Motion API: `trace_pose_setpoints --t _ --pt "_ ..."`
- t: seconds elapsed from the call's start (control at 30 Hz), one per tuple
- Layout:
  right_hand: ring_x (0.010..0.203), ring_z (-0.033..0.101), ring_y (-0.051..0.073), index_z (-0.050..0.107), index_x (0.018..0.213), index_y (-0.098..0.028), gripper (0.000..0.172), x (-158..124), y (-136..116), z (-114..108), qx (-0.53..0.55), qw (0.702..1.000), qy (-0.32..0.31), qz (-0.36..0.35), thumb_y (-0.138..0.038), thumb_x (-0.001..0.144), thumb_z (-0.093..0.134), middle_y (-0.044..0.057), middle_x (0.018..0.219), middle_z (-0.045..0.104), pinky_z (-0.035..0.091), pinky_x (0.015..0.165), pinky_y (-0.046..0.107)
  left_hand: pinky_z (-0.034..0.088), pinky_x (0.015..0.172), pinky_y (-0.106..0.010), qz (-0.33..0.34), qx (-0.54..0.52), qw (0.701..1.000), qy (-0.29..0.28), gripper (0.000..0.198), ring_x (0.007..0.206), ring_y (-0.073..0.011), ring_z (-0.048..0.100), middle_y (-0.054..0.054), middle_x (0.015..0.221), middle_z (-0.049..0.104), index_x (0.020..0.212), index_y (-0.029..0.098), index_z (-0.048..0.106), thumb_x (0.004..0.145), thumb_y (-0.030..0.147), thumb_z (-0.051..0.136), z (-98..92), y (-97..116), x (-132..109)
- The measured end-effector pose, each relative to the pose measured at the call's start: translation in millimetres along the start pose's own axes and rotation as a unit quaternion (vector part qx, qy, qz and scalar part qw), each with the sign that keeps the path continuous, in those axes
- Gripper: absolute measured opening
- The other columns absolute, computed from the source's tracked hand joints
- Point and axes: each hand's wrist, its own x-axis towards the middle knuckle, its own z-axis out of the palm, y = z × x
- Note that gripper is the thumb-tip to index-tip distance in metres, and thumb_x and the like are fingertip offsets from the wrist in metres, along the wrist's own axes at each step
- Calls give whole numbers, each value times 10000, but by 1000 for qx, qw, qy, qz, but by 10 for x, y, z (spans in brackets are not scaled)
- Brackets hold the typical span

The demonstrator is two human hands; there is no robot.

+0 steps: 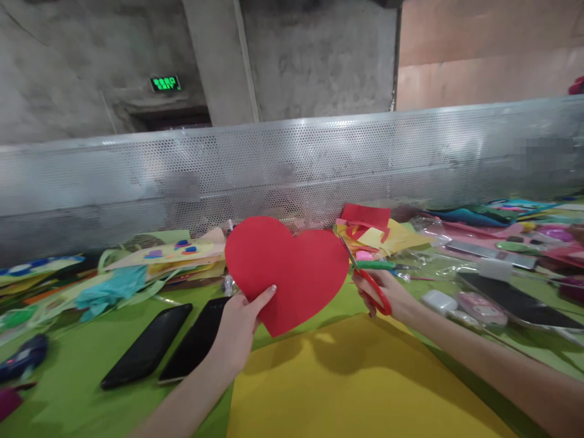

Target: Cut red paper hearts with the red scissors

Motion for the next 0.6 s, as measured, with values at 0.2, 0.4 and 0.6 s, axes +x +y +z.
trace_pose_setpoints --t 0.2,0.4,0.6 --pt "330 421 66 416 599 -183 299 -1 -7 -17 -9 1000 5 9 -413 733 552 -78 447 373 409 349 203 504 830 -349 -2 17 1000 6 262 990 -245 593 -129 1063 646 839 123 621 637 247 733 -16 -4 6" --pt "323 408 64 405 579 -186 299 -5 -48 -23 -17 999 21 18 -395 712 572 -78 429 356 405 329 199 500 848 -342 1 -2 1000 -7 324 1000 -231 592 -123 1109 627 938 130 634 643 224 730 -13 -4 6" --pt "329 422 71 393 563 -187 324 -15 -107 -48 -2 1000 18 11 -416 715 566 -69 422 388 401 339 208 505 832 -353 -5 8 1000 -3 262 984 -243 599 -116 1085 640 889 141 642 655 232 718 -20 -8 9"
